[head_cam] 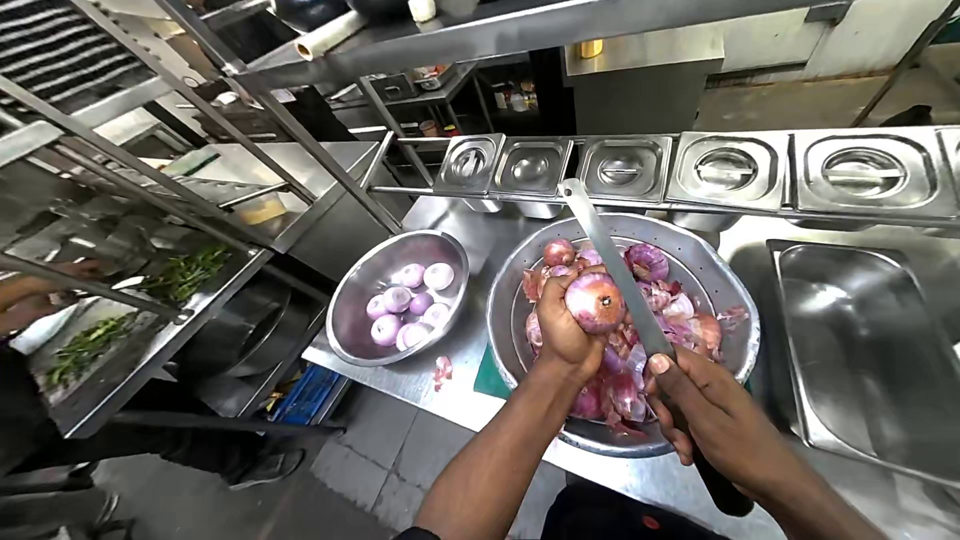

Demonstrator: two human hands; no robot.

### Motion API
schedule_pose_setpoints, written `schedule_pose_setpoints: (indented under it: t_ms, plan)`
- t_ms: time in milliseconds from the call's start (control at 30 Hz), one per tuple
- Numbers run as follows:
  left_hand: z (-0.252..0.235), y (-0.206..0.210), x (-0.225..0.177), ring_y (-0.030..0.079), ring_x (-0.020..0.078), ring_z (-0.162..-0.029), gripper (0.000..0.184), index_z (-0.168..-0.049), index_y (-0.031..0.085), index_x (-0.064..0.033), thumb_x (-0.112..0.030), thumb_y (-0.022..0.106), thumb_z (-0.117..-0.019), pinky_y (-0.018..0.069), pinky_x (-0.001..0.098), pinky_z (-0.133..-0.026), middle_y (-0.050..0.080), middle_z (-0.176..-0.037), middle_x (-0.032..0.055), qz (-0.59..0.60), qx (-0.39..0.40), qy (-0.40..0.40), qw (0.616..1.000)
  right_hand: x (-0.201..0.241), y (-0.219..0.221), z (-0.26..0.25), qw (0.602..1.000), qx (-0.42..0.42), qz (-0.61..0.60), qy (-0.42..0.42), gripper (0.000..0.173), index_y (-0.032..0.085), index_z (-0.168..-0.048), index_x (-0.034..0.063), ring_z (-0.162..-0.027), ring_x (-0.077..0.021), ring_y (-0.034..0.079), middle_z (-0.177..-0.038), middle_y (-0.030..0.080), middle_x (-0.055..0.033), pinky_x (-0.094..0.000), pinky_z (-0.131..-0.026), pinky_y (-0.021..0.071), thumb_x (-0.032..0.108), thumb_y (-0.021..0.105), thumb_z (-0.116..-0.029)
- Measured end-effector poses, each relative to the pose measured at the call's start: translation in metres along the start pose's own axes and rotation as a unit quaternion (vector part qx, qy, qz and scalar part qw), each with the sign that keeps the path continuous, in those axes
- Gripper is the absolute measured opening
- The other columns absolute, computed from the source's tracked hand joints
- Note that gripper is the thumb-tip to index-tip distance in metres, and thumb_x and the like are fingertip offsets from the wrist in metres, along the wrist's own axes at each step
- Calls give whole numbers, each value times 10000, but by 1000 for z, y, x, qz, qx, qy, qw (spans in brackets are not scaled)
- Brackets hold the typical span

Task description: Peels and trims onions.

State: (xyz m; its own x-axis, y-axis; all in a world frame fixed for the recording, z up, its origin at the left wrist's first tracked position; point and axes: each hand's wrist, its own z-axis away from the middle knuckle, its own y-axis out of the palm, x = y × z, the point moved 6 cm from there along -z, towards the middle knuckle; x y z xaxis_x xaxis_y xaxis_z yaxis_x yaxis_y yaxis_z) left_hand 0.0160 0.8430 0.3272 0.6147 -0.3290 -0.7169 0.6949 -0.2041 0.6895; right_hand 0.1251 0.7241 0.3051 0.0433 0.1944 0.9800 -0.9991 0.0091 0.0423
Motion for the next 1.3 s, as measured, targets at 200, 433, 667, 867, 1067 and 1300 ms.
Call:
schedule_pose_setpoints:
  t_ms: [200, 433, 667, 867, 1067, 1300]
  plan:
    - [4, 5, 0, 676, 107, -751, 399, -971, 660, -158, -359, 318, -1010, 567, 280, -625, 688, -867, 22, -23, 13, 27, 999, 0, 0, 1, 1000, -5, -9, -7, 368, 613, -966, 128, -421, -135, 524, -634, 568, -31, -273, -397, 500, 421, 423, -1079]
    - [9, 14, 2, 684, 112, -787, 374, -968, 655, -136, -300, 322, -1012, 579, 286, -693, 686, -874, 37, -28, 16, 41, 999, 15, 4, -3, 1000, -17, -5, -18, 368, 601, -946, 126, -414, -132, 526, -612, 555, -34, -269, -398, 505, 404, 404, -1085]
    - [17, 17, 5, 675, 115, -740, 425, -968, 667, -144, -362, 304, -1013, 565, 284, -648, 689, -855, 39, -63, 15, 11, 998, 24, 8, -7, 999, -18, -9, -30, 389, 584, -914, 123, -399, -151, 521, -592, 551, -61, -276, -393, 503, 433, 417, -1079]
    - [2, 14, -9, 668, 150, -708, 528, -990, 666, -131, -381, 202, -1019, 559, 285, -594, 695, -904, 67, -70, 32, 36, 996, 1, 20, 9, 999, 27, -20, -33, 421, 586, -938, 138, -406, -106, 524, -603, 548, 12, -269, -368, 499, 506, 435, -1075]
    - [11, 20, 17, 658, 148, -662, 596, -1019, 665, -105, -393, 143, -1021, 553, 276, -577, 692, -842, 85, -77, 51, -33, 995, 10, 19, 0, 999, 21, -44, -13, 375, 596, -936, 120, -407, -114, 519, -604, 554, -18, -261, -390, 502, 403, 407, -1094]
    - [-12, 12, 12, 670, 196, -667, 638, -966, 645, -77, -416, 113, -1062, 562, 317, -568, 693, -830, 109, -11, 6, 14, 1000, -9, 28, 15, 994, 62, -95, 6, 357, 570, -978, 138, -411, -82, 524, -615, 553, 31, -259, -373, 496, 447, 429, -1087]
